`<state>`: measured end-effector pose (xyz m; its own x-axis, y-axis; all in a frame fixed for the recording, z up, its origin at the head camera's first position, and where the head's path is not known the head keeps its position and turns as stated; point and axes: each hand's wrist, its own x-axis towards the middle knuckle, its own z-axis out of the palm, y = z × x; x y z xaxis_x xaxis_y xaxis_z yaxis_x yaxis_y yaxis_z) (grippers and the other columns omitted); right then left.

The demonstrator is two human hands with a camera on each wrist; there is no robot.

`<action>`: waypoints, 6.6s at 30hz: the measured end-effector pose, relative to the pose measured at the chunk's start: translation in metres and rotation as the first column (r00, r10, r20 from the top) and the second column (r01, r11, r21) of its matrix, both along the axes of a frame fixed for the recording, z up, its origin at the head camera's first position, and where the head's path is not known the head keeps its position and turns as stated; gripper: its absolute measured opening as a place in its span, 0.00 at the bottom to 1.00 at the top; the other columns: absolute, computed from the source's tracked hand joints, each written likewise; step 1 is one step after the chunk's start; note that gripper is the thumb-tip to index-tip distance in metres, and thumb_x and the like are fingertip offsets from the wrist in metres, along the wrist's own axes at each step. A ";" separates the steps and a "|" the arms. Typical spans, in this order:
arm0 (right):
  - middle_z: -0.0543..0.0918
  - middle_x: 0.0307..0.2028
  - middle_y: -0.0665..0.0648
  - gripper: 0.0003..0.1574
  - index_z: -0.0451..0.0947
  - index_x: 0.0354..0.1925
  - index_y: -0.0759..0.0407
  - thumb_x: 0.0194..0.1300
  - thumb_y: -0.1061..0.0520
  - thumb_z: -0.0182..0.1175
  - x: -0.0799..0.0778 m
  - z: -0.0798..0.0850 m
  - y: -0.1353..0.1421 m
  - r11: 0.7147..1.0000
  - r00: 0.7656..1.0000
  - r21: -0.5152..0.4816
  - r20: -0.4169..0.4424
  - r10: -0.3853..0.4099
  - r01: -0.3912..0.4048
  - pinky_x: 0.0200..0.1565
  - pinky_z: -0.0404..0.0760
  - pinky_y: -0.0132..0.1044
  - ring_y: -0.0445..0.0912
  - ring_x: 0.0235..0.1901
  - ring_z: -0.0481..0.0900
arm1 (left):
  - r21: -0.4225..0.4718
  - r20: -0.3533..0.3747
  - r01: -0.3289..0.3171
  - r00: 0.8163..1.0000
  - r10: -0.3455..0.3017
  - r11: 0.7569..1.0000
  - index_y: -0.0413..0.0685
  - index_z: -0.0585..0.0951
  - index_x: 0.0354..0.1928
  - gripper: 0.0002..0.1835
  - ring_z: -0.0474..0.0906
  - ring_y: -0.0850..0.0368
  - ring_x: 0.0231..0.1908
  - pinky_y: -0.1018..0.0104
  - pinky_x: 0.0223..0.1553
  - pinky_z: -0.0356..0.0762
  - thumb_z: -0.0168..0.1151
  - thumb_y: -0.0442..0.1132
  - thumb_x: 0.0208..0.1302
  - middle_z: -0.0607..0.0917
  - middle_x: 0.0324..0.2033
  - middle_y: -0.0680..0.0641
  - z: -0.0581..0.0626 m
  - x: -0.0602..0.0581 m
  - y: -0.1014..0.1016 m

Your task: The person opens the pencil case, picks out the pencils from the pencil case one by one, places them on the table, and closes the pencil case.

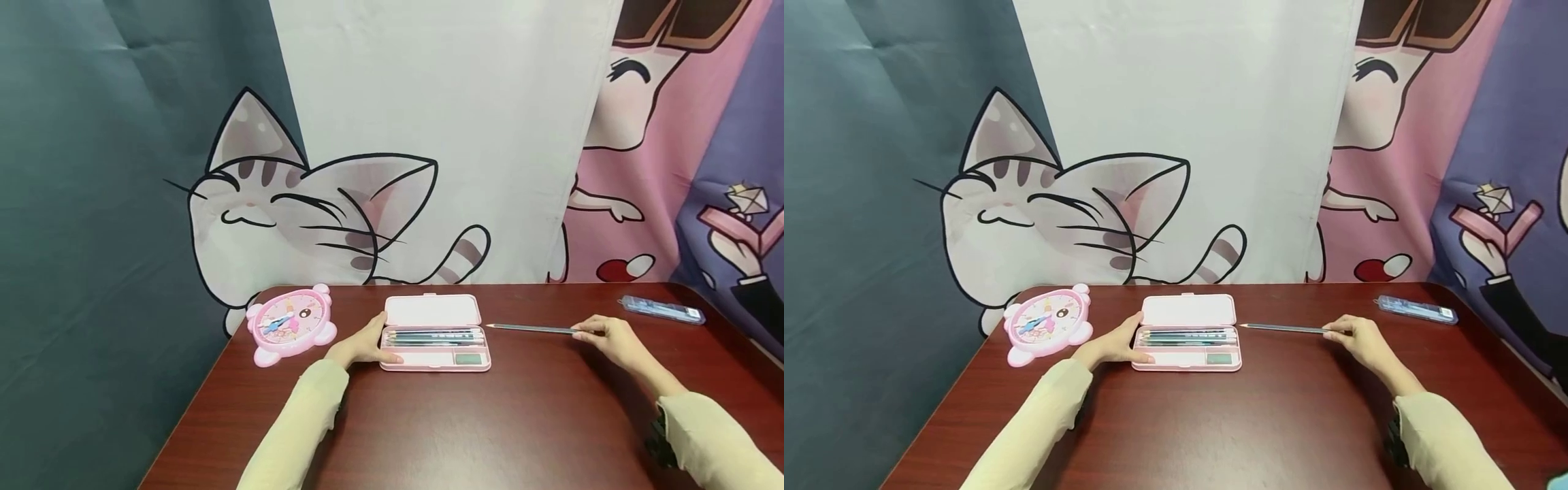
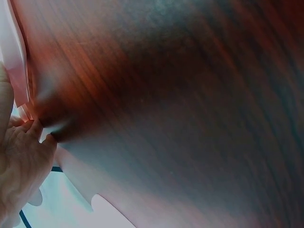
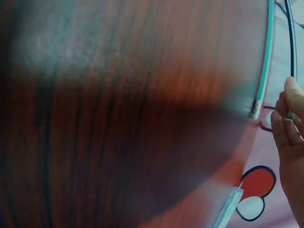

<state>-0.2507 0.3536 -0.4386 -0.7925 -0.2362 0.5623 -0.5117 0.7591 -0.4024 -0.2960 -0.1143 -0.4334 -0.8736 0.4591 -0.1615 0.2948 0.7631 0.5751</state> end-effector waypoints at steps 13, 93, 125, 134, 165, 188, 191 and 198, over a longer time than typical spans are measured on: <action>0.76 0.22 0.50 0.06 0.83 0.25 0.62 0.43 0.66 0.69 -0.004 -0.012 0.007 0.994 0.995 0.094 0.070 -0.067 0.060 0.24 0.61 0.24 0.32 0.23 0.64 | -0.037 0.010 0.007 1.000 -0.007 0.999 0.34 0.42 0.69 0.59 0.45 0.46 0.70 0.54 0.69 0.48 0.70 0.51 0.47 0.48 0.70 0.36 0.001 0.000 0.001; 0.85 0.28 0.53 0.08 0.85 0.33 0.60 0.51 0.62 0.66 -0.008 0.035 -0.070 0.995 0.985 -0.041 0.139 0.098 -0.093 0.28 0.70 0.22 0.28 0.28 0.71 | -0.031 -0.002 -0.006 1.000 0.006 0.999 0.33 0.43 0.69 0.58 0.44 0.46 0.70 0.55 0.69 0.47 0.70 0.50 0.47 0.47 0.70 0.35 0.000 0.000 -0.002; 0.78 0.25 0.52 0.09 0.83 0.25 0.60 0.40 0.64 0.71 0.002 -0.010 0.007 0.985 0.997 0.157 0.014 -0.076 0.073 0.25 0.67 0.28 0.34 0.25 0.67 | -0.039 0.006 -0.007 1.000 0.007 0.999 0.35 0.43 0.70 0.57 0.44 0.47 0.70 0.54 0.69 0.47 0.69 0.50 0.48 0.48 0.70 0.38 0.003 0.002 0.002; 0.78 0.25 0.52 0.09 0.83 0.27 0.59 0.41 0.63 0.71 -0.002 -0.009 0.001 0.979 0.993 0.174 0.038 -0.113 0.105 0.25 0.68 0.31 0.39 0.25 0.69 | -0.047 -0.002 -0.002 1.000 0.002 0.999 0.34 0.43 0.69 0.57 0.44 0.47 0.70 0.55 0.69 0.47 0.69 0.50 0.48 0.48 0.70 0.37 0.002 0.001 0.002; 0.84 0.31 0.50 0.08 0.83 0.34 0.58 0.58 0.55 0.62 -0.032 0.004 -0.166 0.927 0.851 0.050 0.416 0.319 -0.372 0.30 0.71 0.26 0.34 0.27 0.70 | -0.014 0.012 0.001 1.000 -0.001 1.000 0.35 0.43 0.69 0.59 0.45 0.46 0.70 0.53 0.69 0.49 0.69 0.53 0.47 0.47 0.70 0.36 0.000 0.003 0.001; 0.85 0.30 0.52 0.08 0.83 0.36 0.57 0.57 0.57 0.63 -0.018 0.023 -0.109 0.984 0.921 -0.097 0.351 0.172 -0.146 0.29 0.75 0.26 0.33 0.26 0.73 | -0.016 -0.003 -0.008 1.000 0.008 1.000 0.34 0.43 0.69 0.58 0.46 0.46 0.70 0.54 0.69 0.49 0.70 0.51 0.47 0.49 0.70 0.36 0.002 0.002 0.001; 0.85 0.29 0.56 0.08 0.83 0.36 0.59 0.57 0.59 0.63 -0.015 0.028 -0.095 0.987 0.926 -0.099 0.346 0.152 -0.125 0.27 0.72 0.26 0.34 0.24 0.71 | -0.011 0.005 -0.011 1.000 0.011 1.000 0.34 0.43 0.69 0.58 0.46 0.46 0.70 0.53 0.69 0.49 0.70 0.50 0.47 0.49 0.70 0.36 0.002 0.002 0.001; 0.85 0.32 0.57 0.10 0.83 0.38 0.60 0.57 0.56 0.62 -0.005 0.041 -0.067 0.995 0.946 -0.059 0.311 0.090 -0.075 0.27 0.72 0.26 0.33 0.26 0.71 | -0.024 0.029 -0.020 0.999 0.021 1.000 0.36 0.42 0.70 0.58 0.44 0.46 0.70 0.54 0.69 0.47 0.70 0.51 0.47 0.47 0.70 0.37 0.001 0.001 0.002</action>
